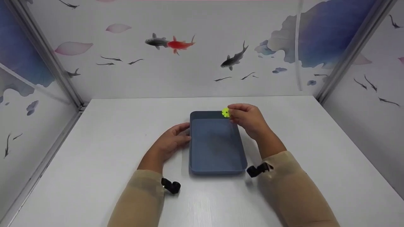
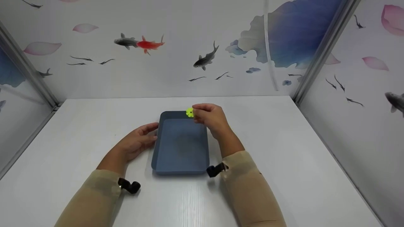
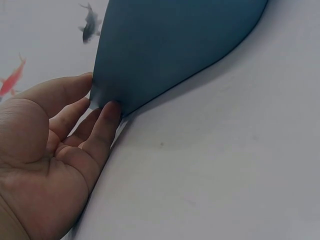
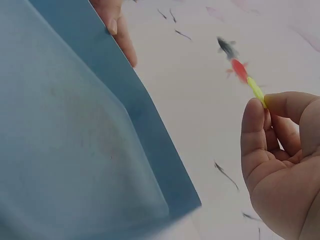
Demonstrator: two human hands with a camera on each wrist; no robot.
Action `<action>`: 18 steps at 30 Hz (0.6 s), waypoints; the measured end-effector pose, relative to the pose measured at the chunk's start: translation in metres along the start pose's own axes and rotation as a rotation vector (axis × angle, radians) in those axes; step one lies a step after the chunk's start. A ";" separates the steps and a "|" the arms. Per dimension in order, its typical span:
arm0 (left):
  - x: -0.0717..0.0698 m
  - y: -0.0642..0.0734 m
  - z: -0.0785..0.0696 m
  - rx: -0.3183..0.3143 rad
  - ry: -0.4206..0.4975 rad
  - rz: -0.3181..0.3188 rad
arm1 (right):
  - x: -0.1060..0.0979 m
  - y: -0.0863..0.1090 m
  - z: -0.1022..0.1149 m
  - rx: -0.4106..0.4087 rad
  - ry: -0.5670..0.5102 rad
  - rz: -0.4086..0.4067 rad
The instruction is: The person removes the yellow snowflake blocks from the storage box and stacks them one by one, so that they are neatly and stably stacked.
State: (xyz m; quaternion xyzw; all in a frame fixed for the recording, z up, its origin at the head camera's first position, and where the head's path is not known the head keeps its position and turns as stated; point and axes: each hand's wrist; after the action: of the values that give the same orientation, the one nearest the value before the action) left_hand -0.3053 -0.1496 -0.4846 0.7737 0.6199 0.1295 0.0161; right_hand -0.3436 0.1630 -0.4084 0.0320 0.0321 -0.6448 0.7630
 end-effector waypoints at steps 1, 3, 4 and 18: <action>0.000 0.000 0.000 0.002 0.004 0.006 | -0.005 0.002 -0.001 0.005 -0.006 -0.014; -0.001 0.000 0.001 0.004 0.011 0.013 | -0.015 0.004 -0.003 0.022 -0.012 -0.042; -0.001 0.000 0.001 0.002 0.019 0.013 | -0.020 0.004 -0.004 0.029 -0.016 -0.051; -0.002 0.000 0.001 -0.006 0.011 0.018 | -0.074 0.008 -0.029 0.143 0.020 -0.165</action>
State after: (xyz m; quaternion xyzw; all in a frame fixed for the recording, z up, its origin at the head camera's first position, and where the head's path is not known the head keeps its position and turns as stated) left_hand -0.3055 -0.1513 -0.4857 0.7785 0.6126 0.1358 0.0136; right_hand -0.3483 0.2400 -0.4301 0.0899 -0.0038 -0.7056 0.7029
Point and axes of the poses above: each hand's wrist, its own y-axis away from the middle knuckle, its own x-axis out of the palm, z = x × y, and after that the axes turned 3 degrees about y, right-handed
